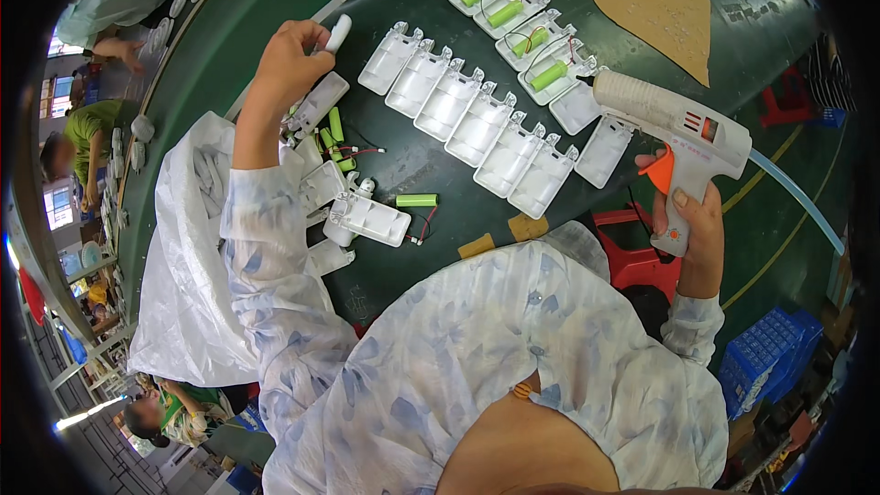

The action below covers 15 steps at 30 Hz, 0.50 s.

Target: The person empties a bag of white plastic housings onto the table, arranges them in a row, and applies glue to each using a glue gun. They then press a green battery into the glue in each housing by hand.

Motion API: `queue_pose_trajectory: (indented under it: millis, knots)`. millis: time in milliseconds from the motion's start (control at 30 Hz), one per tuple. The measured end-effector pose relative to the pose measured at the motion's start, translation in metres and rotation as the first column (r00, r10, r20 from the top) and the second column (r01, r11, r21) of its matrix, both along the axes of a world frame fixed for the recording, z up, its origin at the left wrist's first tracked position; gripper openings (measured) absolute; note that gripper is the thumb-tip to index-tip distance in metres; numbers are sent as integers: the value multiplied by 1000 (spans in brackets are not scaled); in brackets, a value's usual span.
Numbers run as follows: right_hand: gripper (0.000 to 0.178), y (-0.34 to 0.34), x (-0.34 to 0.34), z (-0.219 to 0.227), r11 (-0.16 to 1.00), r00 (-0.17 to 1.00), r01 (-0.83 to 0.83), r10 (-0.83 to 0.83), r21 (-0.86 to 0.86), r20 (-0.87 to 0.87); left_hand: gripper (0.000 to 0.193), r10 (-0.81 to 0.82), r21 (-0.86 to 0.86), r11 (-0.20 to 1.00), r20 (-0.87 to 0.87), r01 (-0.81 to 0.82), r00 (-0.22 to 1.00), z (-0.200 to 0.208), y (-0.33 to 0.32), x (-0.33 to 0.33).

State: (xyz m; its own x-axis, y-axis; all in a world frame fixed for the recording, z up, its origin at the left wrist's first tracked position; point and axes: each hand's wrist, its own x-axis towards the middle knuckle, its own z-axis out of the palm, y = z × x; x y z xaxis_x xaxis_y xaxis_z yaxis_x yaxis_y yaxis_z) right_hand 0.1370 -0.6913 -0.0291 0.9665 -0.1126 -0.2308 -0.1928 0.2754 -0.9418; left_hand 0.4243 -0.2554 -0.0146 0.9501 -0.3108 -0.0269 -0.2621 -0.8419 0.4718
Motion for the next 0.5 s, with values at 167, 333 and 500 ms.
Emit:
queue_pose_trajectory:
  millis: [167,333,500]
  knots:
    - [62,-1,2,-1,999,1000,5,-6,-32,-24,14,-316,102,949,383,300,868,-10,-3,-12]
    - [62,2,1,-1,999,999,9,-10,-31,-34,10,-484,331,872,466,362,741,-26,0,-3]
    - [62,2,1,0,999,999,6,-7,-34,-31,13,-317,121,947,516,298,796,-27,4,2]
